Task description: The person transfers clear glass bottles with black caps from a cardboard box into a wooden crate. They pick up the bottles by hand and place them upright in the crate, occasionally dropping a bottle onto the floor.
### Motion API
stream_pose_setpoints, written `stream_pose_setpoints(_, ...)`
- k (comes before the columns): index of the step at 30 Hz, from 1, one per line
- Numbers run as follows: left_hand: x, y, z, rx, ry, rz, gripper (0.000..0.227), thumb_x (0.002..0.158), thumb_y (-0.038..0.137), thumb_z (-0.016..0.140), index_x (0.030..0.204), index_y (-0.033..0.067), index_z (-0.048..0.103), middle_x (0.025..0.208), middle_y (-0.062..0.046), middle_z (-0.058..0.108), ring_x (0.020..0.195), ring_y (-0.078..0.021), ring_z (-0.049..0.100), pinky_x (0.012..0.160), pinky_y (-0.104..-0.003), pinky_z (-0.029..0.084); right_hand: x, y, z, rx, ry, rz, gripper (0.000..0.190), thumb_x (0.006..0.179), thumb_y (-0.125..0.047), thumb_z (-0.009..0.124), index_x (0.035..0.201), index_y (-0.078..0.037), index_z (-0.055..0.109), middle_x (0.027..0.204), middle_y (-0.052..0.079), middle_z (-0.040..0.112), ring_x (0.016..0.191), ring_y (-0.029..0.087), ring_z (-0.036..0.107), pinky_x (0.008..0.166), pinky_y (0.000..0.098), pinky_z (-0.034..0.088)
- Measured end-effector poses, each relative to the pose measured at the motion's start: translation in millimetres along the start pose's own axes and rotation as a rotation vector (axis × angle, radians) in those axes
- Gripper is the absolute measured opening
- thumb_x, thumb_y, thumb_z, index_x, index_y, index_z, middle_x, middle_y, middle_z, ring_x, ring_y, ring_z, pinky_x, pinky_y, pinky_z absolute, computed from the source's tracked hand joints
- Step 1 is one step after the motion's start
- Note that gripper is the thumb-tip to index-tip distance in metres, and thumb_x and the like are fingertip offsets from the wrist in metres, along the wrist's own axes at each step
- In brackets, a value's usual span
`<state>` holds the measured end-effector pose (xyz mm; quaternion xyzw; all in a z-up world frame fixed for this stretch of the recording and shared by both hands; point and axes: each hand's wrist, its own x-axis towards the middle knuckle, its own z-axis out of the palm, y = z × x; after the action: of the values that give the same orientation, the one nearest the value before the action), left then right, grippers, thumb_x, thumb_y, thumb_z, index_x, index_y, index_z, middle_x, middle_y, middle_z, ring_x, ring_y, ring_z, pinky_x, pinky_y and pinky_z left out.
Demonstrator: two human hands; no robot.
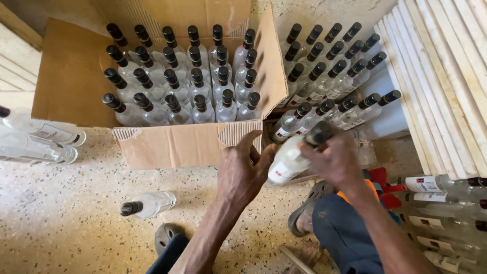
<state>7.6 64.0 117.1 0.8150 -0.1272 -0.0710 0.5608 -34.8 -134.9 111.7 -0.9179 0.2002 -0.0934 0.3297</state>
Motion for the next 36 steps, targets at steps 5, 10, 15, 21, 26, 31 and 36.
stream_pose_setpoints(5, 3.5, -16.1, -0.4, 0.049, 0.021, -0.060, 0.037, 0.087, 0.024, 0.073, 0.117, 0.0025, 0.072, 0.050, -0.003, 0.064, 0.052, -0.0219, 0.067, 0.058, -0.035, 0.056, 38.5, 65.8, -19.2, -0.083, 0.066, 0.033, 0.045, 0.073, -0.034, 0.088, 0.094, 0.001, 0.070, 0.071, 0.024, 0.068, 0.082, 0.047, 0.071, 0.075, 0.0585, 0.053)
stream_pose_setpoints(10, 8.5, -24.5, 10.5, 0.080, -0.013, -0.102, 0.032, 0.085, 0.025, 0.072, 0.110, 0.0058, 0.075, 0.052, -0.003, 0.065, 0.056, -0.0224, 0.069, 0.060, -0.037, 0.056, 69.9, 102.8, -14.0, -0.138, 0.030, 0.074, 0.051, 0.070, -0.037, 0.092, 0.094, 0.002, 0.071, 0.081, 0.025, 0.072, 0.090, 0.048, 0.071, 0.078, 0.0586, 0.055)
stream_pose_setpoints(15, 17.0, -28.3, 16.3, 0.126, -0.064, -0.123, 0.032, 0.086, 0.023, 0.073, 0.112, 0.0047, 0.076, 0.053, -0.004, 0.068, 0.059, -0.0241, 0.071, 0.063, -0.037, 0.058, 92.9, 146.8, 17.0, -0.054, -0.033, 0.170, 0.044, 0.064, -0.036, 0.097, 0.085, -0.005, 0.073, 0.074, 0.012, 0.072, 0.083, 0.034, 0.075, 0.073, 0.0481, 0.057)
stream_pose_setpoints(21, 20.2, -30.4, 16.4, 0.169, -0.104, -0.148, 0.033, 0.087, 0.025, 0.072, 0.113, 0.0053, 0.076, 0.053, -0.004, 0.069, 0.063, -0.0262, 0.073, 0.067, -0.040, 0.059, 98.5, 186.0, 58.4, -0.046, -0.062, 0.152, 0.045, 0.059, -0.025, 0.098, 0.083, 0.002, 0.073, 0.077, 0.026, 0.071, 0.083, 0.043, 0.073, 0.069, 0.0522, 0.056)
stream_pose_setpoints(26, 22.6, -31.9, 14.5, 0.171, -0.134, -0.179, 0.033, 0.088, 0.025, 0.070, 0.114, 0.0044, 0.076, 0.055, -0.005, 0.069, 0.067, -0.0278, 0.073, 0.071, -0.043, 0.060, 96.0, 186.8, 79.4, -0.011, -0.050, 0.154, 0.039, 0.064, -0.023, 0.095, 0.083, 0.001, 0.072, 0.072, 0.022, 0.070, 0.081, 0.042, 0.073, 0.065, 0.0509, 0.055)
stream_pose_setpoints(31, 22.9, -35.1, 14.0, 0.185, -0.147, -0.185, 0.033, 0.088, 0.025, 0.071, 0.114, 0.0051, 0.076, 0.055, -0.004, 0.069, 0.067, -0.0260, 0.073, 0.072, -0.043, 0.060, 101.6, 209.9, 98.7, -0.023, -0.051, 0.194, 0.046, 0.059, -0.028, 0.097, 0.083, 0.001, 0.072, 0.075, 0.022, 0.071, 0.083, 0.038, 0.074, 0.067, 0.0441, 0.056)
stream_pose_setpoints(36, 22.7, -33.4, 12.6, 0.213, -0.171, -0.208, 0.035, 0.089, 0.027, 0.068, 0.116, 0.0058, 0.075, 0.056, -0.004, 0.069, 0.071, -0.0279, 0.074, 0.077, -0.047, 0.061, 107.5, 237.0, 102.3, -0.167, -0.149, 0.249, 0.042, 0.055, -0.032, 0.096, 0.080, -0.005, 0.075, 0.075, 0.017, 0.074, 0.082, 0.035, 0.076, 0.066, 0.0435, 0.059)
